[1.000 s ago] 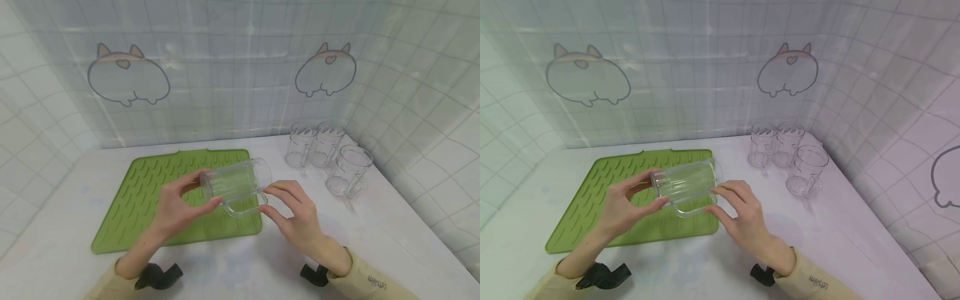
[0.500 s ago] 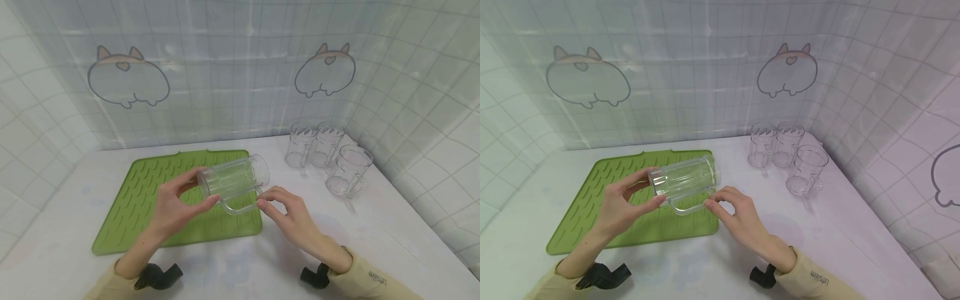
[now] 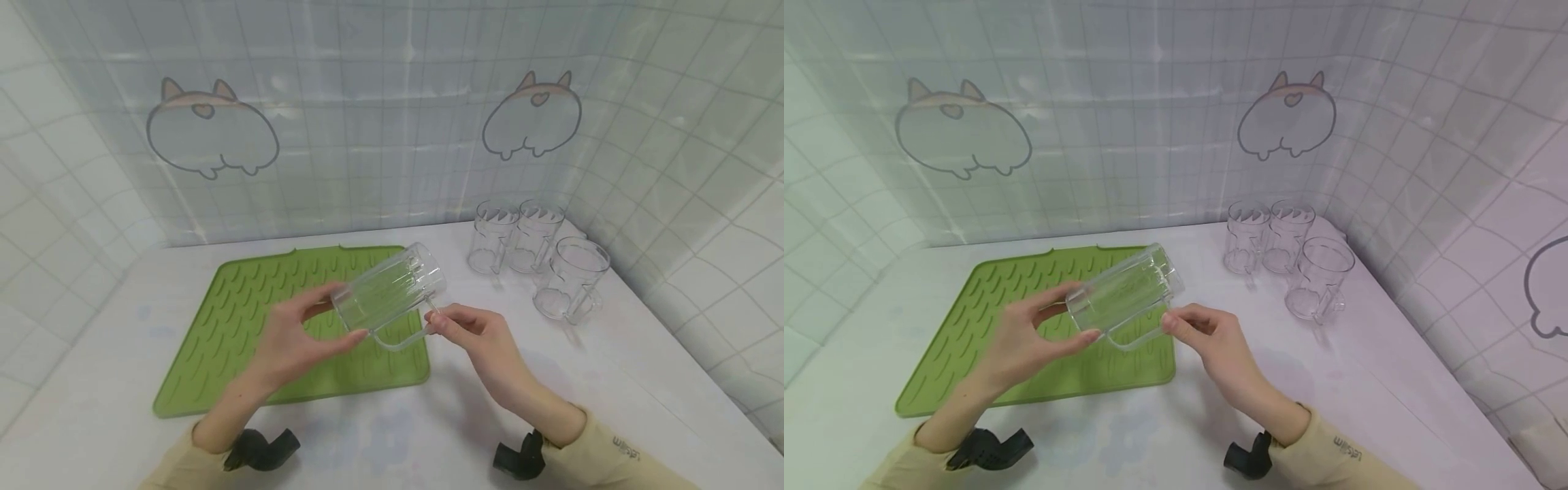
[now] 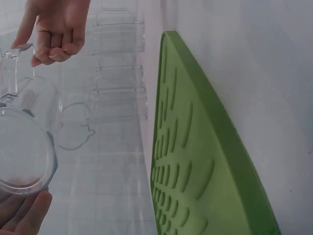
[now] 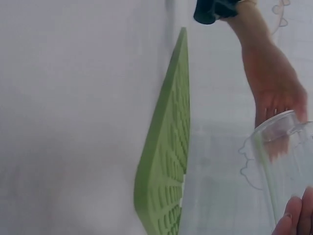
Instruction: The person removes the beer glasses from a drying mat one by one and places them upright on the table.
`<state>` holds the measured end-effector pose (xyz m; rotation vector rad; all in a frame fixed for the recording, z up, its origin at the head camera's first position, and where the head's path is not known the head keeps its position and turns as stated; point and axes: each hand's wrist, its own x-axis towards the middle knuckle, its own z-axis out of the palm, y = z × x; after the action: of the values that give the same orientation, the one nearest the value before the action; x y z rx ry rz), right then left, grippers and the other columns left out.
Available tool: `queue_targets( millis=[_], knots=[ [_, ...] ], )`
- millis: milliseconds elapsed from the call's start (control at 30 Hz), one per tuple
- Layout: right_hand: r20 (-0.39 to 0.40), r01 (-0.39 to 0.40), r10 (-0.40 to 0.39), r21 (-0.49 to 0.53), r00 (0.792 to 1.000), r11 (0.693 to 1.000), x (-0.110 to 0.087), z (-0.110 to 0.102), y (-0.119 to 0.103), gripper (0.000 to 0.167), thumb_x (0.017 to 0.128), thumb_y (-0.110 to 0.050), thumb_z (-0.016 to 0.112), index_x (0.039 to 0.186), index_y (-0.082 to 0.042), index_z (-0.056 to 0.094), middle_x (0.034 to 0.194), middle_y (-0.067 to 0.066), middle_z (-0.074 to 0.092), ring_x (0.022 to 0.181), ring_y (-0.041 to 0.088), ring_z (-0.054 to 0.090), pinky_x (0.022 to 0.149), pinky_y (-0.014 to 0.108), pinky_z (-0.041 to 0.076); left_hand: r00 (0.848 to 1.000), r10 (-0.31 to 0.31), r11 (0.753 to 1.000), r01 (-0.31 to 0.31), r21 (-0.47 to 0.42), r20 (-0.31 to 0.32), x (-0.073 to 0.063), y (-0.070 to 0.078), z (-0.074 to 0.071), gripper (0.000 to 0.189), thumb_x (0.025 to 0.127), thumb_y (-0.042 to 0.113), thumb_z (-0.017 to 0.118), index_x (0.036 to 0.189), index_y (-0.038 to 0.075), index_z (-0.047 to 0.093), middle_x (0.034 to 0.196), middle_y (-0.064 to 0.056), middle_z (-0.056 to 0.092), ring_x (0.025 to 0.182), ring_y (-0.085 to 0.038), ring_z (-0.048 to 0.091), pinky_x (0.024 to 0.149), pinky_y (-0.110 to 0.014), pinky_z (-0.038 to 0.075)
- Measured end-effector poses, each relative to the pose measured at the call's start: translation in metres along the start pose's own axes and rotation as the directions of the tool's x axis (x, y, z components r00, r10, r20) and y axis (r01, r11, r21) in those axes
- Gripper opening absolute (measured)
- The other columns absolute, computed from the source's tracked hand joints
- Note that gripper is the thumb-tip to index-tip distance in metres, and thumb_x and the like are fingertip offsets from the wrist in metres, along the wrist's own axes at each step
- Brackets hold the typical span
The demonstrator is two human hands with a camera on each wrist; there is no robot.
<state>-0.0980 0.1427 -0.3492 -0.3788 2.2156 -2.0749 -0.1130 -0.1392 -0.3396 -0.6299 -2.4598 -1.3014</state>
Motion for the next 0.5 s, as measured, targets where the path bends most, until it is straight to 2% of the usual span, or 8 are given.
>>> queue_targets(
  millis=[100, 167, 267, 333, 433, 500],
  knots=[
    [0.011, -0.028, 0.027, 0.09, 1.0, 0.996, 0.0011, -0.0007, -0.0003, 0.03, 0.097, -0.023, 0.066, 0.112, 0.002, 0.071, 0.106, 0.002, 0.073, 0.106, 0.021, 0.065, 0.113, 0.041, 0.038, 1.0, -0.015, 0.999, 0.014, 0.03, 0.019, -0.0008, -0.0018, 0.0016, 0.066, 0.074, 0.029, 0.09, 0.13, 0.008, 0.063, 0.124, -0.008, 0.069, 0.105, -0.024, 0.071, 0.096, -0.043, 0.057],
    [0.04, -0.045, 0.038, 0.184, 0.998, 0.982, 0.0017, -0.0014, 0.0, 0.024, 0.098, -0.019, 0.064, 0.11, 0.0, 0.072, 0.105, 0.002, 0.073, 0.102, 0.02, 0.066, 0.114, 0.037, 0.039, 0.999, -0.027, 0.999, 0.026, 0.044, 0.033, -0.0013, -0.0028, 0.0022, 0.067, 0.074, 0.03, 0.089, 0.131, 0.007, 0.062, 0.125, -0.008, 0.069, 0.106, -0.024, 0.07, 0.095, -0.045, 0.058],
    [0.127, -0.089, 0.048, 0.336, 0.991, 0.938, 0.0027, -0.003, 0.0006, 0.017, 0.101, -0.014, 0.059, 0.102, -0.008, 0.074, 0.101, 0.0, 0.071, 0.097, 0.016, 0.066, 0.109, 0.031, 0.045, 0.996, -0.06, 0.997, 0.056, 0.054, 0.062, -0.002, -0.0036, 0.003, 0.07, 0.073, 0.034, 0.089, 0.132, 0.007, 0.062, 0.125, -0.007, 0.069, 0.107, -0.025, 0.07, 0.093, -0.047, 0.059],
    [0.196, -0.127, 0.047, 0.42, 0.979, 0.899, 0.003, -0.0041, 0.0012, 0.021, 0.103, -0.012, 0.054, 0.097, -0.013, 0.075, 0.099, -0.002, 0.07, 0.095, 0.013, 0.066, 0.106, 0.028, 0.048, 0.992, -0.082, 0.996, 0.077, 0.051, 0.092, -0.0025, -0.0041, 0.0037, 0.071, 0.074, 0.037, 0.089, 0.132, 0.007, 0.062, 0.125, -0.008, 0.069, 0.108, -0.027, 0.07, 0.093, -0.049, 0.059],
    [0.282, -0.183, 0.045, 0.485, 0.958, 0.855, 0.0027, -0.0048, 0.0014, 0.028, 0.105, -0.012, 0.05, 0.095, -0.016, 0.076, 0.096, -0.005, 0.07, 0.095, 0.011, 0.065, 0.104, 0.026, 0.047, 0.986, -0.108, 0.993, 0.102, 0.056, 0.128, -0.003, -0.005, 0.0055, 0.072, 0.073, 0.042, 0.088, 0.131, 0.009, 0.062, 0.123, -0.007, 0.07, 0.11, -0.028, 0.069, 0.092, -0.051, 0.059],
    [0.312, -0.205, 0.042, 0.509, 0.949, 0.836, 0.0022, -0.0046, 0.0015, 0.029, 0.105, -0.013, 0.049, 0.095, -0.016, 0.076, 0.096, -0.006, 0.071, 0.096, 0.011, 0.065, 0.105, 0.026, 0.045, 0.98, -0.124, 0.992, 0.117, 0.053, 0.156, -0.0032, -0.0047, 0.0065, 0.073, 0.073, 0.044, 0.088, 0.131, 0.009, 0.062, 0.123, -0.007, 0.069, 0.112, -0.028, 0.068, 0.094, -0.051, 0.058]
  ],
)
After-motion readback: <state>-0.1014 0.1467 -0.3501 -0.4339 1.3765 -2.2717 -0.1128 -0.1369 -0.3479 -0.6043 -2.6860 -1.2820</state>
